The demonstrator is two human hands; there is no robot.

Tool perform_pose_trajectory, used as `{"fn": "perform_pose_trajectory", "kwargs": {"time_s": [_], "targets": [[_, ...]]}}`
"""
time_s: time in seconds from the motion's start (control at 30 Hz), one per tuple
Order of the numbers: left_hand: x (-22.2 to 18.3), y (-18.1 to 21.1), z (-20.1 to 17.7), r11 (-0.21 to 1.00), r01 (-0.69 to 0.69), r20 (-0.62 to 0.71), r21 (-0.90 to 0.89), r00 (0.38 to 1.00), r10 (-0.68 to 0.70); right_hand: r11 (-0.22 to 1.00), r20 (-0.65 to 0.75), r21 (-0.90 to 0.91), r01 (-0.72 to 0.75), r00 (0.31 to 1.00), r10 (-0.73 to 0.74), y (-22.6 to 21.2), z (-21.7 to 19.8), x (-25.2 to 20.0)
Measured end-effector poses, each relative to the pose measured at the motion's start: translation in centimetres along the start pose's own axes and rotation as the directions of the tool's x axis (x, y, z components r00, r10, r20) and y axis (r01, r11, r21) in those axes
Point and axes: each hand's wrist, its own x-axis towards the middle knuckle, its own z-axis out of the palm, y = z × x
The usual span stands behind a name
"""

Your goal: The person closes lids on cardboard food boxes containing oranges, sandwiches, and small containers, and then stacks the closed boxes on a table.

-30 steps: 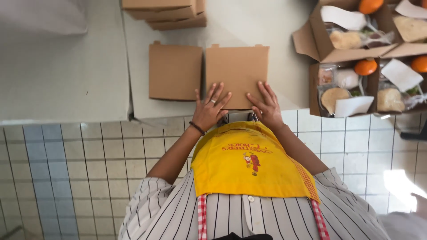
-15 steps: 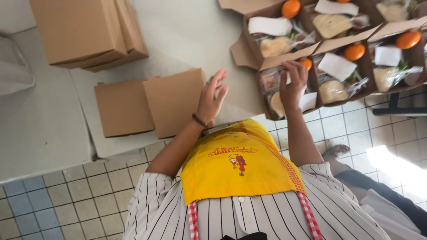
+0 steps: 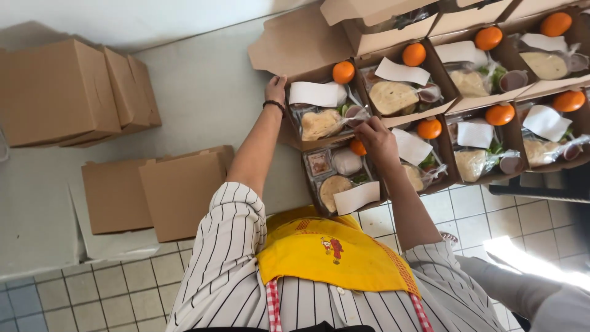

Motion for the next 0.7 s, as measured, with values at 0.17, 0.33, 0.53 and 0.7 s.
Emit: {"fn": "perform_pose_trajectory", "kwargs": {"time_s": [0.17,0.33,0.53,0.7], "targets": [[-4.8,3.0,-2.0,0.983,-0.175,-0.144,0.05,0.973,0.181,0.988,0.006,0.055,0.143,0.99,-0.144,-2.3,-0.7,0.0],[-13.6,10.2,-10.1,0.946,-0.324,-0.196,0.018,0.927,0.321,0.933,-0.06,0.168,0.318,0.948,-0.312,-8.3,-3.1,0.4],[-25.1,18.3,-24.9,0.837,-0.535,-0.166,-0.11,0.841,0.516,0.863,-0.043,0.208,0.46,0.886,-0.462,-22.3,-8.4,1.0],[-31.2,19.1,-37.0,0.778,-0.615,-0.182,-0.131,0.786,0.59,0.75,-0.014,0.279,0.6,0.783,-0.622,-32.6,-7.2,0.0]]}}
